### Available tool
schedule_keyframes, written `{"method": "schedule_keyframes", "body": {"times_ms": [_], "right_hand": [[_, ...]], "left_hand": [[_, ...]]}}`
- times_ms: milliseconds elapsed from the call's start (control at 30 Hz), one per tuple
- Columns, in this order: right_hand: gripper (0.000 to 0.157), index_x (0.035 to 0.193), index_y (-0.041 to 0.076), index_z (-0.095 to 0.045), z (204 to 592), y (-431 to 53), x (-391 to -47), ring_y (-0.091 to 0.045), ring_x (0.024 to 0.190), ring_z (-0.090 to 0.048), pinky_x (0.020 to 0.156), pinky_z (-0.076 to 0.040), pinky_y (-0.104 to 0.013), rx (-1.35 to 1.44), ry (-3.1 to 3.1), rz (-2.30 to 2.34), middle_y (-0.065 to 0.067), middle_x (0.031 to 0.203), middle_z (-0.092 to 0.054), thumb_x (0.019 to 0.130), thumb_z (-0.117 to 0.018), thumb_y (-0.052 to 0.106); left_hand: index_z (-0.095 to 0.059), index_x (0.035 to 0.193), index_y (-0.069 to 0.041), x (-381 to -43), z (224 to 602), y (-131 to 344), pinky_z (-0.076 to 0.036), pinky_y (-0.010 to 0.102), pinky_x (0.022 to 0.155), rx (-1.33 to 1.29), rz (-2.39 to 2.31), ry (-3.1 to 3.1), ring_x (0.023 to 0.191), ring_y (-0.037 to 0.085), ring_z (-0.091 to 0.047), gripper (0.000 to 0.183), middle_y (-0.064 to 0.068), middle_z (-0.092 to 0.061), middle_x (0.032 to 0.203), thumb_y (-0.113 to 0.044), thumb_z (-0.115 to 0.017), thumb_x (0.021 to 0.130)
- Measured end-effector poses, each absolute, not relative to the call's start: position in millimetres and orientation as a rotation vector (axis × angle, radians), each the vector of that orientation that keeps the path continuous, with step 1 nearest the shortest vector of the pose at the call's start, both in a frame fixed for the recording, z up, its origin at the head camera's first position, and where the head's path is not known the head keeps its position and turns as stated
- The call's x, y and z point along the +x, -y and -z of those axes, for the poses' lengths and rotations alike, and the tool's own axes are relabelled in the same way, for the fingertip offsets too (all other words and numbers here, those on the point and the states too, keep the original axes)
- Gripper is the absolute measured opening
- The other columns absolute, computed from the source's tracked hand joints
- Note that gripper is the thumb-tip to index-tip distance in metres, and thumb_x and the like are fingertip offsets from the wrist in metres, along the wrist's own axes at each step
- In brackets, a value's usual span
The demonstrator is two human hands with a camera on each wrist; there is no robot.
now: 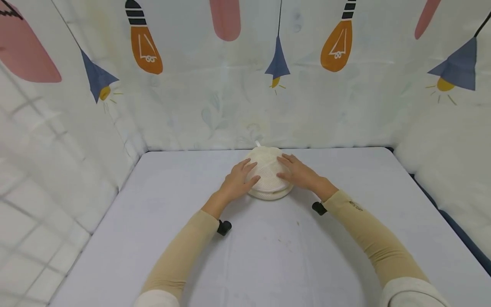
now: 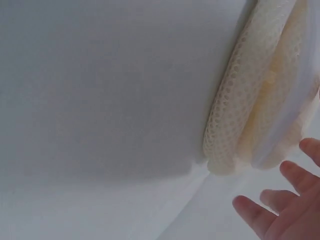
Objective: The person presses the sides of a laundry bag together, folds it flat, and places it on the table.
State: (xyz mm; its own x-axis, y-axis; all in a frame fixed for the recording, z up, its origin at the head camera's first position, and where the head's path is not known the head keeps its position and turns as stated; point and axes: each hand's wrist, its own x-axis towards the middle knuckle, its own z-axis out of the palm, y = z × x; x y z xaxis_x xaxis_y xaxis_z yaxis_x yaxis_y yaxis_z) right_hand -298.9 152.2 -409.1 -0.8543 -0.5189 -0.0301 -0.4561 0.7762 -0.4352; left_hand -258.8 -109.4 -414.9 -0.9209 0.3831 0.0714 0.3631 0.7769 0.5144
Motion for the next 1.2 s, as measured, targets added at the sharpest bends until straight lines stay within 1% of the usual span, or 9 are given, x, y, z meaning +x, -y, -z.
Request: {"method": "schedule_keyframes", "body": {"times_ms": [133, 200, 333, 400, 600, 700, 767, 933, 1200], "right_hand": [[0.073, 0.162, 0.003, -0.026, 412, -153, -299, -0.049, 0.152, -0.001, 0.117, -0.022, -0.066, -0.855, -2.834, 0.596, -0.022, 0.168, -0.015, 0.106, -0.058, 0.038], [0.072, 0.161, 0.001, -0.027, 414, -153, -299, -0.052, 0.151, -0.002, 0.116, -0.021, -0.067, -0.901, -2.847, 0.582, -0.025, 0.167, -0.016, 0.106, -0.058, 0.037], [0.074, 0.161, 0.0, -0.026, 416, -152, -298, -0.053, 0.151, -0.002, 0.116, -0.02, -0.068, -0.935, -2.835, 0.585, -0.026, 0.167, -0.016, 0.106, -0.058, 0.038], [0.076, 0.161, 0.0, -0.024, 416, -152, -298, -0.052, 0.151, -0.001, 0.117, -0.018, -0.067, -0.943, -2.815, 0.614, -0.026, 0.167, -0.015, 0.106, -0.058, 0.039], [0.089, 0.161, -0.006, -0.017, 414, -145, -296, -0.049, 0.152, 0.002, 0.118, -0.015, -0.066, -0.992, -2.815, 0.576, -0.024, 0.168, -0.011, 0.104, -0.054, 0.053], [0.092, 0.161, -0.006, -0.012, 413, -141, -297, -0.046, 0.153, 0.004, 0.119, -0.013, -0.065, -0.982, -2.832, 0.477, -0.022, 0.169, -0.007, 0.104, -0.054, 0.053], [0.092, 0.162, -0.005, -0.008, 414, -137, -298, -0.044, 0.154, 0.007, 0.12, -0.012, -0.064, -0.966, -2.834, 0.421, -0.02, 0.17, -0.002, 0.104, -0.055, 0.05], [0.092, 0.162, -0.003, -0.007, 417, -132, -301, -0.044, 0.153, 0.01, 0.119, -0.013, -0.066, -0.955, -2.847, 0.327, -0.021, 0.169, 0.003, 0.105, -0.054, 0.05], [0.092, 0.164, 0.003, -0.005, 421, -131, -306, -0.044, 0.154, 0.007, 0.118, -0.014, -0.068, -0.966, -2.813, 0.313, -0.019, 0.17, 0.005, 0.104, -0.052, 0.054]], "left_hand": [[-0.032, 0.162, -0.013, -262, 416, 106, -0.024, 0.071, 0.113, 0.643, -0.691, -2.956, 0.155, 0.037, -0.014, 0.065, 0.012, -0.018, 0.169, -0.046, -0.047, 0.108], [-0.03, 0.163, -0.014, -264, 418, 105, -0.021, 0.071, 0.114, 0.646, -0.607, -2.971, 0.155, 0.036, -0.011, 0.066, 0.011, -0.018, 0.17, -0.047, -0.047, 0.108], [-0.028, 0.163, -0.015, -266, 421, 103, -0.017, 0.073, 0.114, 0.667, -0.493, -2.985, 0.156, 0.035, -0.008, 0.068, 0.01, -0.017, 0.17, -0.047, -0.048, 0.107], [-0.027, 0.164, -0.015, -268, 422, 101, -0.017, 0.073, 0.114, 0.689, -0.451, -2.989, 0.156, 0.035, -0.007, 0.068, 0.01, -0.017, 0.17, -0.047, -0.048, 0.107], [-0.021, 0.165, -0.015, -276, 422, 98, -0.015, 0.072, 0.115, 0.69, -0.327, -3.003, 0.156, 0.035, -0.003, 0.073, 0.009, -0.012, 0.171, -0.053, -0.044, 0.107], [-0.018, 0.166, -0.014, -281, 422, 99, -0.015, 0.072, 0.115, 0.665, -0.303, -2.999, 0.156, 0.036, -0.002, 0.077, 0.01, -0.009, 0.172, -0.056, -0.044, 0.106], [-0.017, 0.166, -0.013, -284, 423, 101, -0.015, 0.072, 0.115, 0.652, -0.312, -2.994, 0.156, 0.037, -0.002, 0.08, 0.011, -0.008, 0.172, -0.057, -0.046, 0.105], [-0.014, 0.166, -0.011, -290, 426, 105, -0.016, 0.072, 0.115, 0.648, -0.347, -2.975, 0.156, 0.039, -0.003, 0.084, 0.011, -0.003, 0.172, -0.058, -0.048, 0.104], [-0.011, 0.166, -0.013, -290, 425, 105, -0.015, 0.072, 0.115, 0.665, -0.334, -2.934, 0.155, 0.04, -0.002, 0.083, 0.01, 0.002, 0.172, -0.058, -0.046, 0.105]]}}
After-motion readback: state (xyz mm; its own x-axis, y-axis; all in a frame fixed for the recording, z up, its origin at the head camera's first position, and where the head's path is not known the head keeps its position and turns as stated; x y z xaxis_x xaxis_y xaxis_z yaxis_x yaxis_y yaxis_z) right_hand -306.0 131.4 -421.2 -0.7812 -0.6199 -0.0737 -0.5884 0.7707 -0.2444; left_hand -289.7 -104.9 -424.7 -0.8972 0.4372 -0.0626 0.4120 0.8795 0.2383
